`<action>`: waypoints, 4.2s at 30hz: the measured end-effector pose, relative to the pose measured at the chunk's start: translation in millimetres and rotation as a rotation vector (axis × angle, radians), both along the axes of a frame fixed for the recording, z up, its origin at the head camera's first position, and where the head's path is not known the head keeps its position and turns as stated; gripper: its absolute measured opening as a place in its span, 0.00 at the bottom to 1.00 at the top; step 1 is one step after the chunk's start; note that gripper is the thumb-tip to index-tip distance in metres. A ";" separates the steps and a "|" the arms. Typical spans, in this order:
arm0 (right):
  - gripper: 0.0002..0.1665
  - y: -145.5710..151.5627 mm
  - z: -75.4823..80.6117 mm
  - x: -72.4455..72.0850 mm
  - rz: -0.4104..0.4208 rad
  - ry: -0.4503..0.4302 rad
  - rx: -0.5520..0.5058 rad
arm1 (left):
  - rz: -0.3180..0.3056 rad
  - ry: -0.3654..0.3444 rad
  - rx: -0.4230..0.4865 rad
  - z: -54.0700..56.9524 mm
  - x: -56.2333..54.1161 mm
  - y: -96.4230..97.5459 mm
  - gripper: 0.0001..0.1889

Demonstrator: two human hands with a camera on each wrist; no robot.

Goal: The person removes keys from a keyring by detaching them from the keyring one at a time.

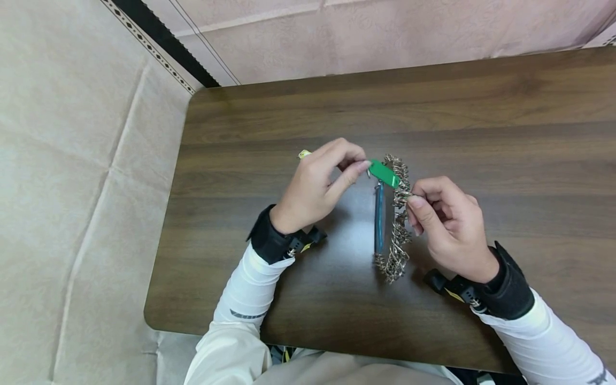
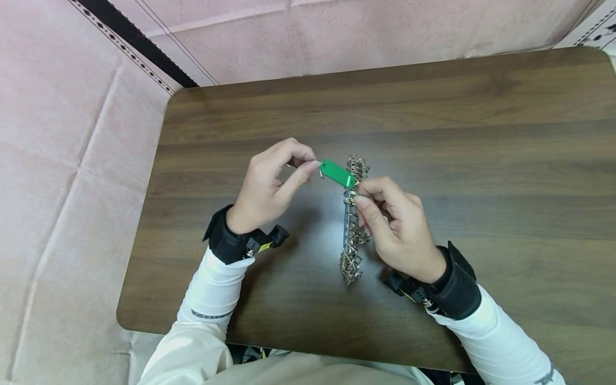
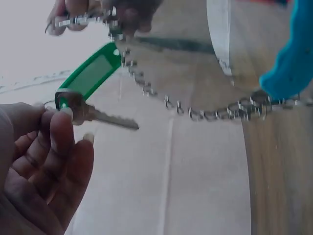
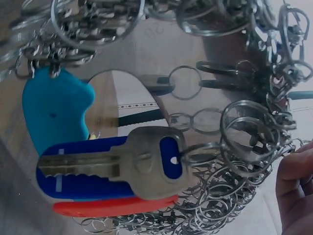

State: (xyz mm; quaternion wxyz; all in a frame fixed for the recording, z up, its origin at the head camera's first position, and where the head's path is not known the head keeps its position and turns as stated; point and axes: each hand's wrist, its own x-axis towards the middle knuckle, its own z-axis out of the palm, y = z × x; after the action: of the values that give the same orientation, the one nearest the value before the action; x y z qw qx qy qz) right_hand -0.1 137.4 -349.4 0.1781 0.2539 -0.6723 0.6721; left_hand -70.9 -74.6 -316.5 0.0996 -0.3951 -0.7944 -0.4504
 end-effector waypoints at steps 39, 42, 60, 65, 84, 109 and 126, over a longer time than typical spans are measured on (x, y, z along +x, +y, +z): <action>0.20 0.4 -3.2 -4.4 0.006 -0.039 -0.142 | 0.422 -0.391 -0.389 -49.4 -56.9 -45.7 0.05; 0.19 -0.3 -3.2 -4.0 0.001 -0.047 -0.143 | 0.416 -0.418 -0.402 -56.1 -60.2 -49.3 0.04; 0.18 -1.3 -3.4 -2.5 -0.008 -0.065 -0.148 | 0.478 -0.497 -0.612 -69.3 -66.4 -67.1 0.04; 0.20 -1.2 -3.4 -3.6 0.000 -0.051 -0.147 | 0.457 -0.530 -0.657 -75.4 -68.0 -67.1 0.03; 0.19 0.1 -3.2 -4.4 -0.007 -0.037 -0.105 | 0.441 -0.488 -0.612 -81.8 -67.5 -57.5 0.05; 0.21 -3.3 1.3 -3.9 -0.007 -0.028 0.017 | -0.165 -0.117 0.018 -19.5 6.0 15.8 0.09; 0.21 -5.4 -1.0 -0.2 -0.034 -0.048 0.019 | -0.231 -0.129 -0.022 -21.3 8.0 21.1 0.13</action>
State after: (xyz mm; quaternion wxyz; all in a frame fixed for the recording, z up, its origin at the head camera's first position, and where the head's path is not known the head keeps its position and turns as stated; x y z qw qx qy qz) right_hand -0.3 132.0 -350.4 0.1707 0.2281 -0.6871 0.6684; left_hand -62.9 -53.4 -337.8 -0.0088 -0.4554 -0.7533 -0.4744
